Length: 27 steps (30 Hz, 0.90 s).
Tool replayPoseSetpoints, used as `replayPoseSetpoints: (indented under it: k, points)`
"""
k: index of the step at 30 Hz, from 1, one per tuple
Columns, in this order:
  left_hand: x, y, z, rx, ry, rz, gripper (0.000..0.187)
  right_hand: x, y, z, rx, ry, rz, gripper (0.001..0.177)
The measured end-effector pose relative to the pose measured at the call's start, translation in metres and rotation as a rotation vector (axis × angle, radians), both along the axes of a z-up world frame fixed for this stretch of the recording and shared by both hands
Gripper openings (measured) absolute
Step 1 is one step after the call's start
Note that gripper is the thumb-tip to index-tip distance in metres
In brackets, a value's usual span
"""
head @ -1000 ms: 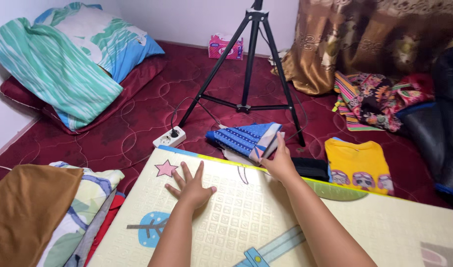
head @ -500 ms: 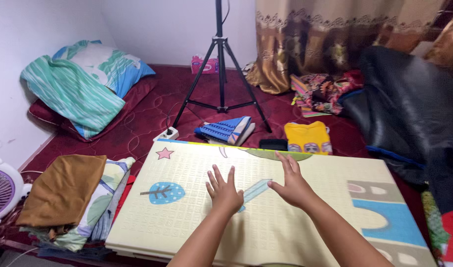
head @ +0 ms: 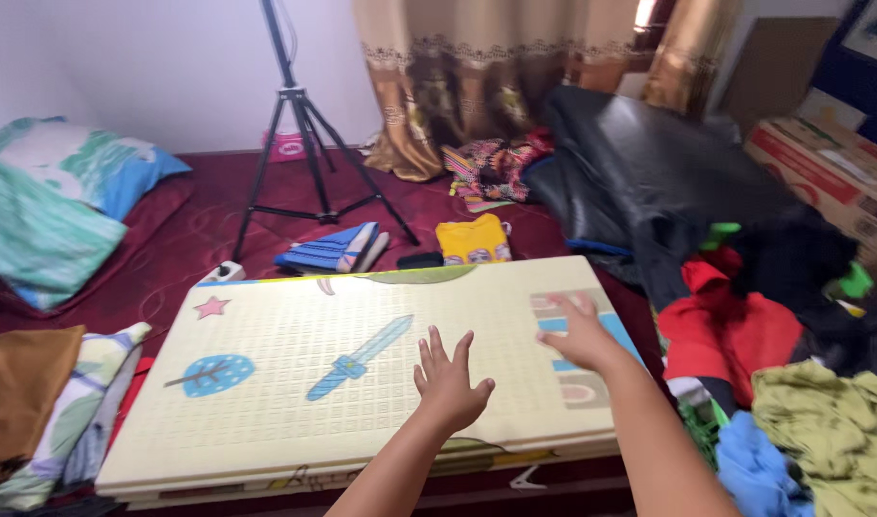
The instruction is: The person folds a blue patterned garment on a small table, then picks up a light green garment and begins buttoning it. The person continues to manipulate the green garment, smoothing and adjusting it on the table.
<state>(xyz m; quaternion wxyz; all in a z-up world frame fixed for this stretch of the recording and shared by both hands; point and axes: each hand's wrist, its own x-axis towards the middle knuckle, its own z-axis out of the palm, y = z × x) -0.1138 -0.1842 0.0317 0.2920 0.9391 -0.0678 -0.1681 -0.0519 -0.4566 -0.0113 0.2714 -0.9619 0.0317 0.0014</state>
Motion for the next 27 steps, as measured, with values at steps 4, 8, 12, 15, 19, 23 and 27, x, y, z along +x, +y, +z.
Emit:
replayPoseSetpoints:
  k: [4, 8, 12, 15, 19, 23, 27]
  points:
    - [-0.001, -0.035, -0.010, -0.061, -0.076, -0.003, 0.085, -0.015, -0.078, -0.007, -0.047, -0.127, -0.369, 0.080]
    - [0.009, -0.061, -0.013, -0.105, -0.203, 0.008, 0.081, -0.039, -0.131, -0.005, -0.212, -0.157, -0.757, 0.079]
    - [0.014, -0.082, -0.013, -0.172, -0.327, 0.007, 0.075, -0.054, -0.171, -0.024, -0.172, -0.216, -0.908, 0.088]
    - [0.012, -0.097, -0.012, -0.184, -0.276, -0.015, 0.071, -0.060, -0.190, -0.054, -0.002, -0.208, -0.915, 0.097]
    - [0.008, -0.110, -0.016, -0.184, -0.246, -0.034, 0.069, -0.063, -0.204, -0.082, 0.047, -0.015, -0.891, 0.080]
    - [0.006, -0.117, -0.022, -0.174, -0.232, -0.048, 0.067, -0.064, -0.204, -0.074, 0.120, -0.092, -0.877, 0.059]
    - [0.005, -0.121, -0.025, -0.192, -0.245, -0.058, 0.066, -0.074, -0.198, -0.048, -0.120, -0.206, -1.152, 0.060]
